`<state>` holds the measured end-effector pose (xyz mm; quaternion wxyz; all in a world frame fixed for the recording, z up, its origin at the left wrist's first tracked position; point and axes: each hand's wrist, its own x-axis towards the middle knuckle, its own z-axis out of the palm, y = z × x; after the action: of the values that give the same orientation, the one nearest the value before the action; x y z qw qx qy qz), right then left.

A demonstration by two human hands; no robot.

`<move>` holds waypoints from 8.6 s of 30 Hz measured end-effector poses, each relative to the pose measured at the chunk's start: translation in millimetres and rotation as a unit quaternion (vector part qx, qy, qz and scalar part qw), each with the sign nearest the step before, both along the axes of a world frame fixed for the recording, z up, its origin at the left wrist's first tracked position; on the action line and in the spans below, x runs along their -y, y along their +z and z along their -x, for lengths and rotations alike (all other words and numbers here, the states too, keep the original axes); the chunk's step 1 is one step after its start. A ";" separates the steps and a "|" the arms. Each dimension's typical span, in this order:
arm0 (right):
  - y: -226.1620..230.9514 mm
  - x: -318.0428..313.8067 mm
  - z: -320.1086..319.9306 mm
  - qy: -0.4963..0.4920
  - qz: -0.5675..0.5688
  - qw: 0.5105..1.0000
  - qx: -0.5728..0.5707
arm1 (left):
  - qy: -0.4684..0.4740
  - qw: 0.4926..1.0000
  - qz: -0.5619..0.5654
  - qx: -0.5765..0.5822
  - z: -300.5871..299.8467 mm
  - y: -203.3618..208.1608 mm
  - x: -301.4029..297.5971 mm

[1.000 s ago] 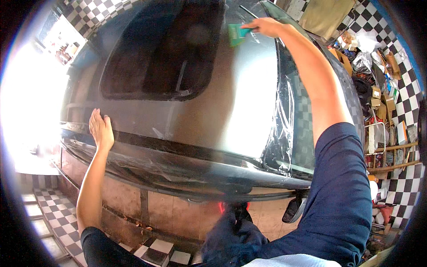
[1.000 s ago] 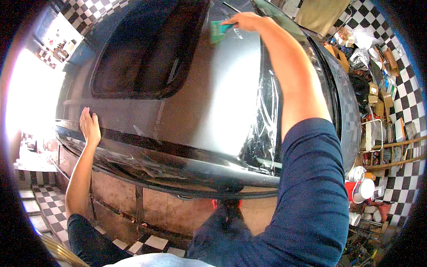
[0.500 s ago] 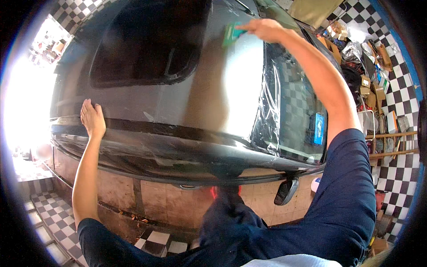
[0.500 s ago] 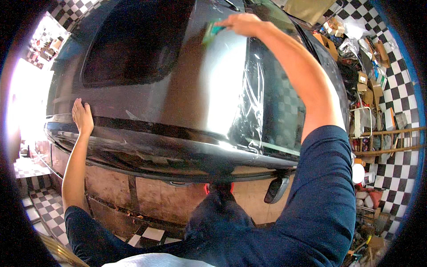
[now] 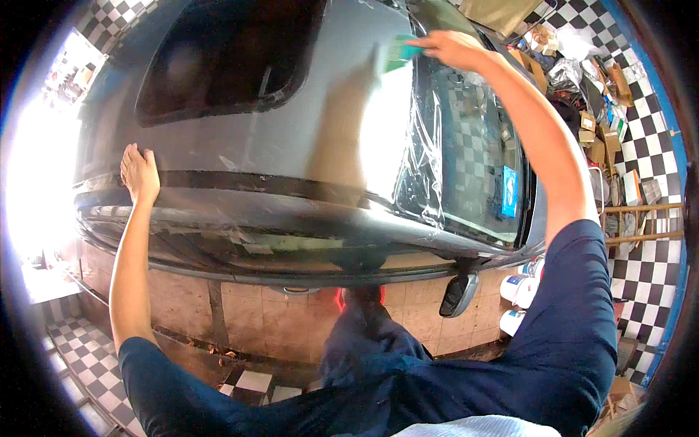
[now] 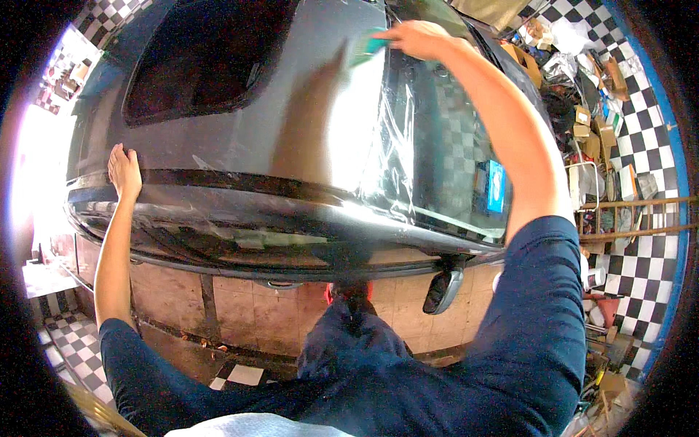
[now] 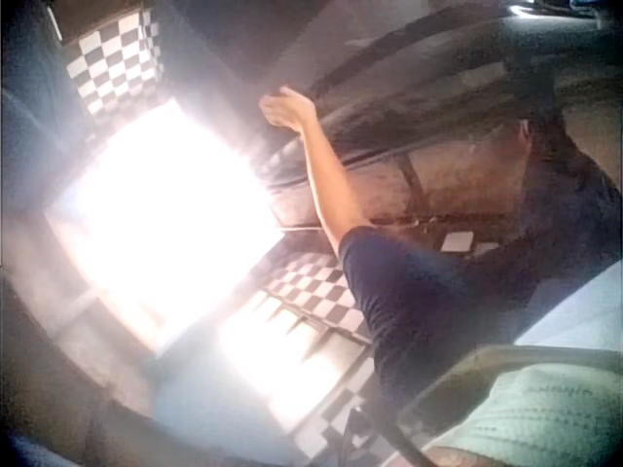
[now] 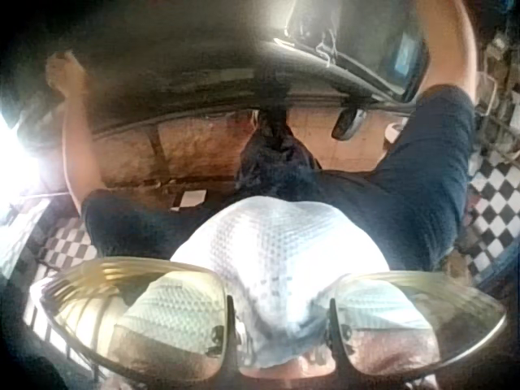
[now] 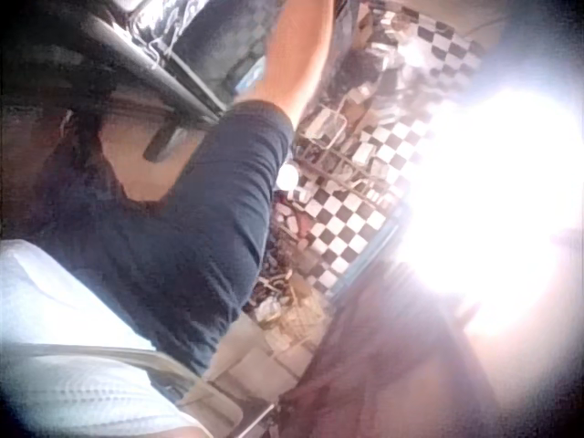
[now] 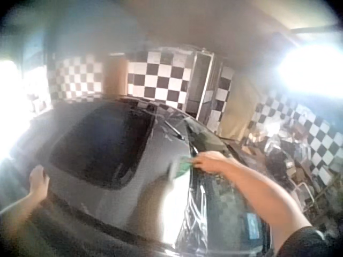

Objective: The person applies a clear film to the rear windshield of a car using a squeegee to smooth out bubbles and wrinkles. They move around the vehicle to reach different sections of the glass and use a red stool to reach higher areas.

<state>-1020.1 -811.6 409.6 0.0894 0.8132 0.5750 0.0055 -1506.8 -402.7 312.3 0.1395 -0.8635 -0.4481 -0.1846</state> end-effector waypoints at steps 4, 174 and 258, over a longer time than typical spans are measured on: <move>-24.5 -18.8 30.4 0.004 0.027 0.999 -0.044 | 0.005 1.000 0.014 0.001 -3.0 1.6 0.8; -149.3 369.1 457.8 -0.467 -0.412 0.467 -0.628 | 0.252 0.511 0.775 0.272 310.4 -226.4 544.9; -124.8 207.7 276.9 -0.342 -0.643 0.254 -0.636 | -0.110 0.119 0.619 0.768 -69.4 -18.9 406.4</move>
<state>-1297.0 -1019.3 284.8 -0.8644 0.4643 -0.0790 -0.1763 -1437.4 -809.1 293.4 -0.8827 -0.0964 -0.1799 -0.4233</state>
